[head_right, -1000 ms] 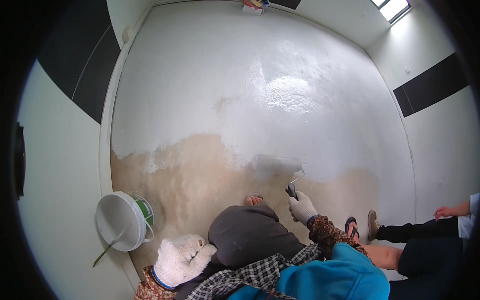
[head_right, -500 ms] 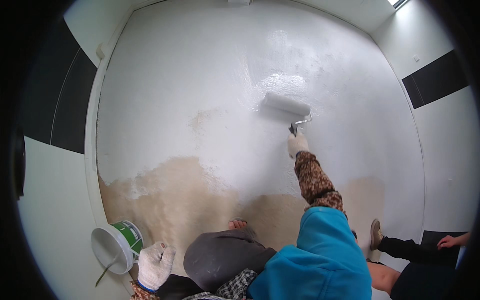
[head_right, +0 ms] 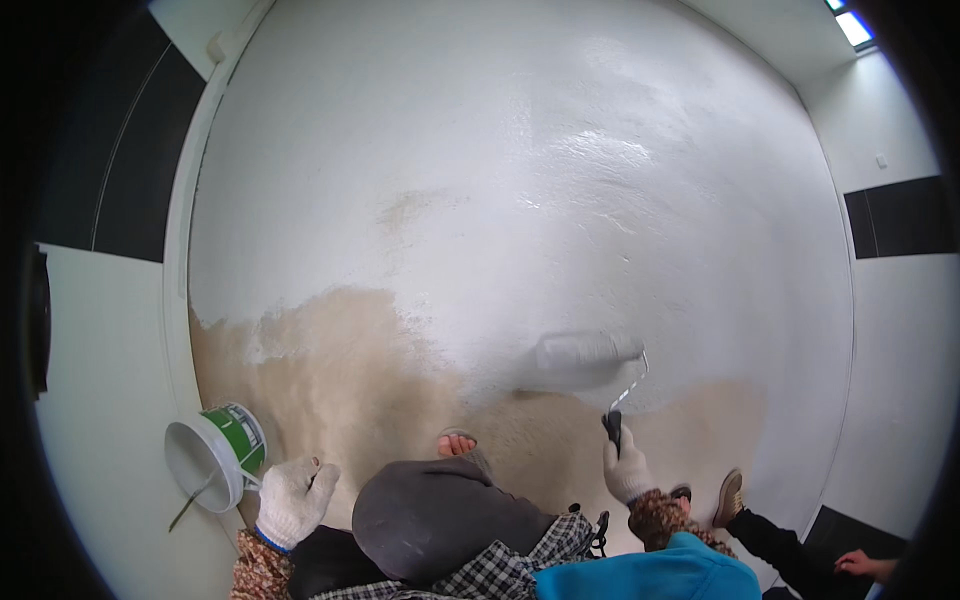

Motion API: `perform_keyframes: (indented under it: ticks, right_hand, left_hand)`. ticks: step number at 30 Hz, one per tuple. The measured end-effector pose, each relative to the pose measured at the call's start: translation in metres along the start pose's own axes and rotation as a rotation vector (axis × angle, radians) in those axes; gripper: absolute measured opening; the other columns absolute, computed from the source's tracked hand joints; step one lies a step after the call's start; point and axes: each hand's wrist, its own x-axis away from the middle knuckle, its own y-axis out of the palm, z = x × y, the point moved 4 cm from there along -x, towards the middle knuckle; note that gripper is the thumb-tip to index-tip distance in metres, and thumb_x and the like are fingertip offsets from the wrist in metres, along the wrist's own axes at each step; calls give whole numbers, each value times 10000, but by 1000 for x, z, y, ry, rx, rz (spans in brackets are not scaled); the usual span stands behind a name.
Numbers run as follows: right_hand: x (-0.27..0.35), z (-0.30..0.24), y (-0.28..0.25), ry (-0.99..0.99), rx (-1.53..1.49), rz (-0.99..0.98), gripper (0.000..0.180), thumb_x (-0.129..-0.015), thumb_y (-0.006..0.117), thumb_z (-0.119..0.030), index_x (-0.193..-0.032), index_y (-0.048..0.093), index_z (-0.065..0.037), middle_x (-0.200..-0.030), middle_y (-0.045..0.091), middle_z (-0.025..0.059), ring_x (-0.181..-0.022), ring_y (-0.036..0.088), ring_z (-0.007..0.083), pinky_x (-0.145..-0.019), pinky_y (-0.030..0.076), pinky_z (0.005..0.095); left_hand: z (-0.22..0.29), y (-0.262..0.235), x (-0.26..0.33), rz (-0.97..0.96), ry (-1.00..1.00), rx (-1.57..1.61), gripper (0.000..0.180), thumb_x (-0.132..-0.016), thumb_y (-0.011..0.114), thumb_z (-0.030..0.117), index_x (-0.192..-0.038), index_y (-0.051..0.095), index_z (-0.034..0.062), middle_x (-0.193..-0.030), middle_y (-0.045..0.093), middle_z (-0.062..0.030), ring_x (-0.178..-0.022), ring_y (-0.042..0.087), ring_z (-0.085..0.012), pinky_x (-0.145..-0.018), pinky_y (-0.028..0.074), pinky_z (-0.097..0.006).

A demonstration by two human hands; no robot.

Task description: Apply white paint to the floor using a paint roller.

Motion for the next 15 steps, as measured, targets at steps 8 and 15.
perform_keyframes:
  ticks: [8,15]
  right_hand:
    - [-66,-65,-20,-211,207,-113,473,-975,470,-168,-1421,352,-64,-962,654,320,-894,628,509,-757,511,548]
    - [-225,-289,3,-542,413,-48,423,-982,453,-254,-1321,384,-11,-930,652,331,-909,634,499,-790,488,586]
  left_hand:
    - [-1,-2,-3,-68,-31,-40,285,-875,679,298,-709,638,69,-671,604,-149,-618,615,-367,-530,486,-427]
    - [0,-8,-3,12,22,29,299,-866,682,270,-700,623,29,-639,573,-196,-594,592,-392,-513,462,-432]
